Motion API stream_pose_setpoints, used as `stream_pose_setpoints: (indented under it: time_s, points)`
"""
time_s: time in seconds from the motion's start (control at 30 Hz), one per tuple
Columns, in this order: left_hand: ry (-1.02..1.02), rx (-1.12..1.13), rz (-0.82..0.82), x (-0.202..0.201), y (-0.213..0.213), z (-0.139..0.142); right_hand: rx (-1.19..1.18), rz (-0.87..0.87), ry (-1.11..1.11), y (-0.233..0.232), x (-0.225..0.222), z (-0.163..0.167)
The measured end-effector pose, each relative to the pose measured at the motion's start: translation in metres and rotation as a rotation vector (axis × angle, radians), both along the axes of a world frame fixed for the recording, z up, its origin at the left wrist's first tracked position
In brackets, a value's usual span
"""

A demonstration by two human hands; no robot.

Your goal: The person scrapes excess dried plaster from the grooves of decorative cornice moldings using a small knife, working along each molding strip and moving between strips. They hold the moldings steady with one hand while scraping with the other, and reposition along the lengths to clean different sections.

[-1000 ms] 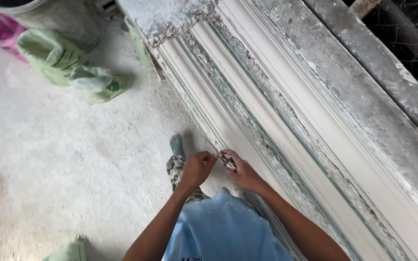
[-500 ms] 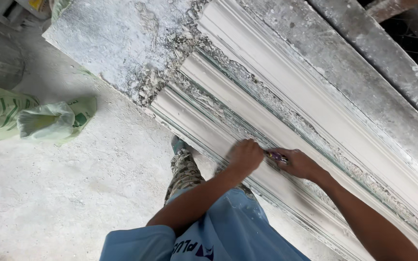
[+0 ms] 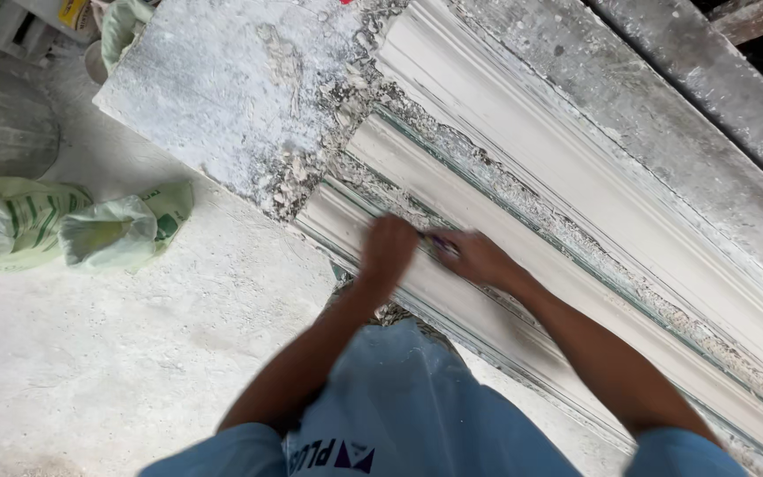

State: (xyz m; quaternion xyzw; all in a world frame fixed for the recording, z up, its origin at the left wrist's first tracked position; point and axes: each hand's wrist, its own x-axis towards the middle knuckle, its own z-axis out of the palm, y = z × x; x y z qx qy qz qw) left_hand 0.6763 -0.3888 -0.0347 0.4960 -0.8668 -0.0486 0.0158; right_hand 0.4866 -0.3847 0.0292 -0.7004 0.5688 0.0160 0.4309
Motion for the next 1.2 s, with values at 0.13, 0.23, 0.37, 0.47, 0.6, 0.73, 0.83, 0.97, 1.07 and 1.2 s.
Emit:
stream_pose_setpoints:
  time_s: [0.13, 0.23, 0.37, 0.47, 0.6, 0.73, 0.83, 0.97, 1.07, 1.2]
  points:
    - [0.106, 0.054, -0.088, -0.027, 0.02, -0.021, 0.181, -0.001, 0.141, 0.017, -0.028, 0.008]
    - [0.137, -0.012, 0.114, 0.031, -0.027, -0.025, -0.092, 0.051, -0.117, -0.03, 0.026, -0.014]
    - [-0.186, -0.006, 0.128, 0.131, -0.088, 0.005, -0.175, -0.074, -0.251, -0.078, 0.127, -0.041]
    - [0.123, -0.324, 0.181, 0.148, -0.075, 0.03, -0.291, -0.173, -0.312, -0.074, 0.14, -0.034]
    - [0.872, 0.236, 0.259, 0.094, -0.005, 0.035, 0.032, -0.461, -0.39, -0.013, 0.116, -0.005]
    - [1.132, 1.033, 0.447, 0.064, 0.017, 0.039, -0.193, -0.342, -0.36, 0.087, 0.104, -0.011]
    - [1.008, 0.5, -0.208, 0.071, -0.012, 0.044, -0.266, -0.444, -0.074, 0.17, 0.063, -0.042]
    - [0.096, 0.527, -0.616, 0.065, -0.063, 0.035, -0.675, -0.817, 0.507, 0.275, -0.023, -0.073]
    - [-0.114, 0.43, -0.93, 0.043, -0.095, 0.03, -0.03, -1.27, 0.696, 0.347, -0.079, -0.066]
    - [-0.231, 0.452, -1.126, 0.04, -0.156, 0.055, 0.134, -1.433, 0.578, 0.38, -0.121, -0.06]
